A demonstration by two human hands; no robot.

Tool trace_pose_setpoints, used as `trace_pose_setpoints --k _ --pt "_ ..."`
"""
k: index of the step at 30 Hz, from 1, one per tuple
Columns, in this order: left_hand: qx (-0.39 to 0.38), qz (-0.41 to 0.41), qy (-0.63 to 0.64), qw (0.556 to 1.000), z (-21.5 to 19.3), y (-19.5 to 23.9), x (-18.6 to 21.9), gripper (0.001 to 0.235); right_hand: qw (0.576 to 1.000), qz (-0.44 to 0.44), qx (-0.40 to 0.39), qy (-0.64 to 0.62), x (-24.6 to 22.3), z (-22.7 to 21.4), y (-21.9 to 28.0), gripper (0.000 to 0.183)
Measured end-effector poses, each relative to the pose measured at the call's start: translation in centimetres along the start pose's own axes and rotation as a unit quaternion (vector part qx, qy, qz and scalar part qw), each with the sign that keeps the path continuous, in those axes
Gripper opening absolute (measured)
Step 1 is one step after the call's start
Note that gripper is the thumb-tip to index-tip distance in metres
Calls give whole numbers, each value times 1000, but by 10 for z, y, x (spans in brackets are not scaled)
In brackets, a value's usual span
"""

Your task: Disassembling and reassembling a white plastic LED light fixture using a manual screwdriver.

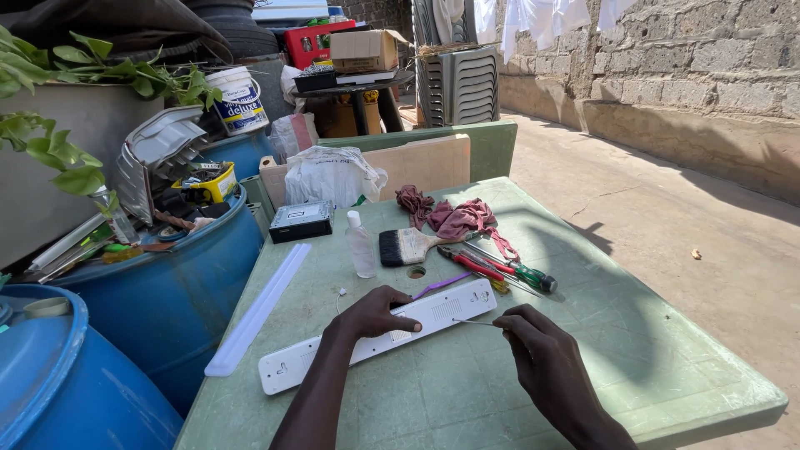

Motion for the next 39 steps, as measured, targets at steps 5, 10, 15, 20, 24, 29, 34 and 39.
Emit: trace_pose_setpoints --k 5,10,15,20,24,29,34,39 --pt "0 -18 -13 1000 0 0 0 33 996 -49 -67 40 1 17 14 39" --pt "10 0 -20 1000 1 -3 -5 42 977 61 -130 158 6 27 16 13" --pt "19 -17 -38 999 -1 -1 -3 41 943 114 -105 296 24 42 15 25" --pt "22 -1 -27 999 2 -3 -6 50 941 128 -42 311 13 43 15 41" --pt "17 -4 -13 1000 3 -3 -7 41 941 210 -98 248 -21 20 12 27" --pt "15 -6 -20 1000 2 -4 -5 49 966 136 -80 207 4 27 18 17" --pt "17 -5 -27 999 5 -4 -6 51 941 93 -20 324 18 32 17 34" --pt "27 8 -17 999 0 -7 -13 46 922 138 -89 352 15 35 14 43"
Point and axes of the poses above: each hand's wrist, its own y-axis away from the middle knuckle, its own z-axis out of the palm, x = y × z, the point moved 4 cm from there along -y, towards the middle knuckle, and after that the axes turned 4 degrees about z, right-handed, at the moved point
